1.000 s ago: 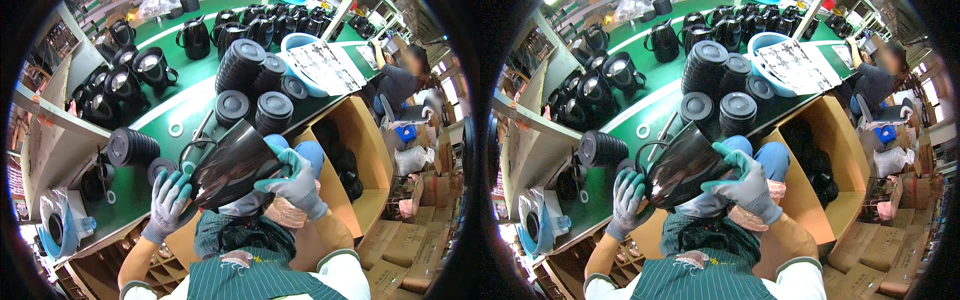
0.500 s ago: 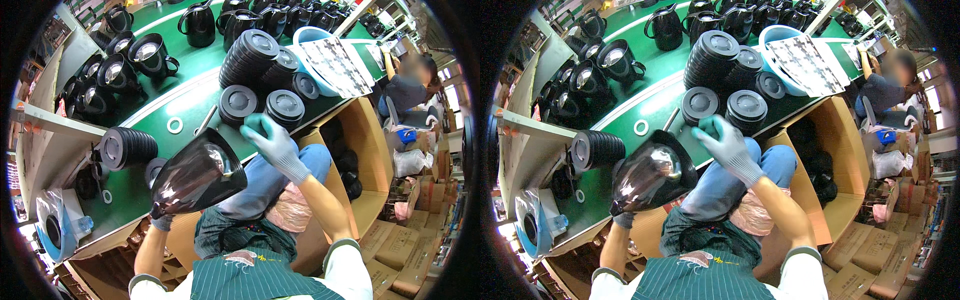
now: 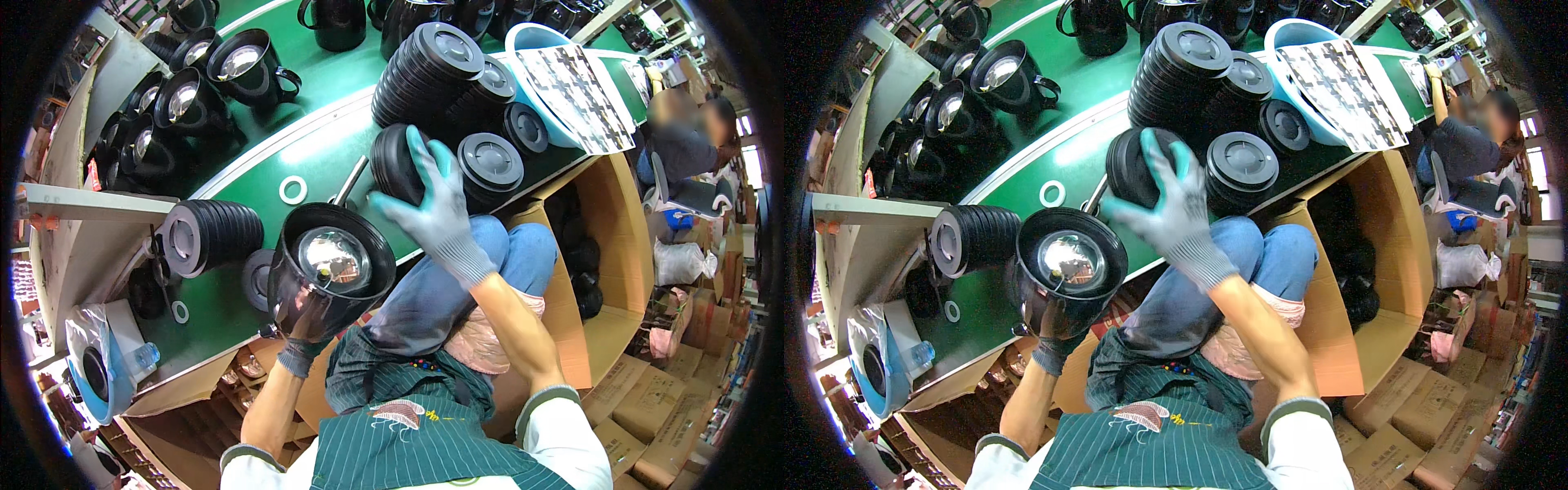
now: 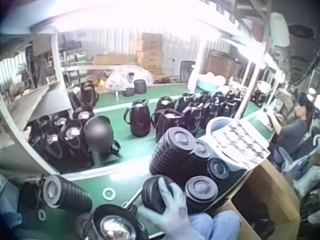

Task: The person sits on the floor and repeatedly assembles black kettles by inserting a metal inner pot into the kettle body, then securing a black lid with a metal tool. The person handles the kettle body, inner pot, and lid one at a time, placing finished units aside.

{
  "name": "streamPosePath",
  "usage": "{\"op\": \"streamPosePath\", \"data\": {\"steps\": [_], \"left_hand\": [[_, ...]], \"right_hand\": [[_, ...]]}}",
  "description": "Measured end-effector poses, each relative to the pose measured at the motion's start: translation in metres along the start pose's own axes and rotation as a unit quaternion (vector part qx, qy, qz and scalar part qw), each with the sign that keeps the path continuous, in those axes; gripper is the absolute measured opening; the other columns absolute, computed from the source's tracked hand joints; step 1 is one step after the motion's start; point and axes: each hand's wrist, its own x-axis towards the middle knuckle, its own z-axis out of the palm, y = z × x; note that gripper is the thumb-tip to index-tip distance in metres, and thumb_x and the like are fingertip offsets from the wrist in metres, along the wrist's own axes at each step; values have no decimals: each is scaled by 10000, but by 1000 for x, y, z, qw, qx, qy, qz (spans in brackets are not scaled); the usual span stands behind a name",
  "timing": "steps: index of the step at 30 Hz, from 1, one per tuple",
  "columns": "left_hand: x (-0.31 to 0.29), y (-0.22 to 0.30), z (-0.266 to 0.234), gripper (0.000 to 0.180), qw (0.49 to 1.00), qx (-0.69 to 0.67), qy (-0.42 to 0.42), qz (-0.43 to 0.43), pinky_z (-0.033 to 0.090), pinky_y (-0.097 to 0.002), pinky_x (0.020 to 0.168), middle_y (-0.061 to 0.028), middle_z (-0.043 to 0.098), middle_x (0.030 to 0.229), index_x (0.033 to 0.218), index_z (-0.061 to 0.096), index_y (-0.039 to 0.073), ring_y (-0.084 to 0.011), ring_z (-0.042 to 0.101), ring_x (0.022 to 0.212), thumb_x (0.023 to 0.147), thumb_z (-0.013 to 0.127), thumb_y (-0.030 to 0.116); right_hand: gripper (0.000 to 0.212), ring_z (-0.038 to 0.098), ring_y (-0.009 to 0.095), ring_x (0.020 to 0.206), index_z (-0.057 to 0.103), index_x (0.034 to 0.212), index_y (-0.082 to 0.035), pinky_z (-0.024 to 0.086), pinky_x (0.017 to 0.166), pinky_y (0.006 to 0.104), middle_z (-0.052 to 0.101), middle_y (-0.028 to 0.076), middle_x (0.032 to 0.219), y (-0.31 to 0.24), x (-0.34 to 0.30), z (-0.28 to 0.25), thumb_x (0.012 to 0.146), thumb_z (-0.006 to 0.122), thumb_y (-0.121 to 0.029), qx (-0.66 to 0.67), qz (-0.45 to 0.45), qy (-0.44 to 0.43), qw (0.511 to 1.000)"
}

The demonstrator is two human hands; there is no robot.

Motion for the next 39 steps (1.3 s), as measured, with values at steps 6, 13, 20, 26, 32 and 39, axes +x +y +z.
{"op": "streamPosePath", "data": {"steps": [6, 13, 20, 26, 32, 39], "left_hand": [[22, -4, -7, 558, 915, 372, -119, 102, 287, -493, 1263, -100, 373, 1649, 1550, 470, 151, -301, 358, 1519, 1031, 565, 332], [21, 49, 56, 586, 782, 557, -252, 119, 334, -467, 1242, -129, 437, 1600, 1558, 459, 146, -295, 408, 1476, 1011, 630, 271], [21, 52, 88, 622, 894, 309, -324, -2, 337, -449, 1245, -111, 414, 1621, 1581, 399, 105, -283, 420, 1469, 1017, 638, 214], [21, 67, 98, 602, 952, 75, -263, -135, 422, -431, 1200, -124, 473, 1580, 1574, 381, 56, -254, 516, 1397, 1027, 615, 140], [27, 71, 88, 644, 821, 492, -275, 94, 445, -444, 1170, -141, 503, 1555, 1516, 473, 39, -286, 553, 1359, 949, 727, 209], [35, 49, 72, 667, 792, 506, -338, 55, 431, -453, 1185, -140, 481, 1568, 1560, 432, 98, -295, 537, 1369, 963, 720, 172]], "right_hand": [[1151, 345, 460, 1459, 508, 1545, -116, 273, 1207, 543, 297, 282, 1611, -6, -63, -49, 627, 853, -717, 92, -244, -157, 953], [1136, 338, 485, 1451, 528, 1537, -142, 273, 1200, 550, 286, 315, 1601, 2, -94, -76, 620, 855, -727, 125, -306, -98, 939], [1208, 356, 538, 1432, 517, 1539, -198, 314, 1172, 590, 259, 336, 1611, 2, -127, -94, 569, 796, -862, 91, -339, -68, 934], [1201, 340, 526, 1450, 514, 1549, -216, 299, 1191, 594, 274, 305, 1609, 3, -142, -99, 561, 831, -822, 116, -307, -26, 944], [1186, 296, 469, 1510, 377, 1616, -73, 259, 1228, 559, 191, 277, 1675, 18, -137, -98, 754, 709, -817, 189, -317, -44, 928], [1100, 276, 408, 1544, 389, 1596, -15, 224, 1251, 487, 201, 252, 1688, 6, -159, -91, 819, 731, -715, 309, -104, -48, 944]]}}
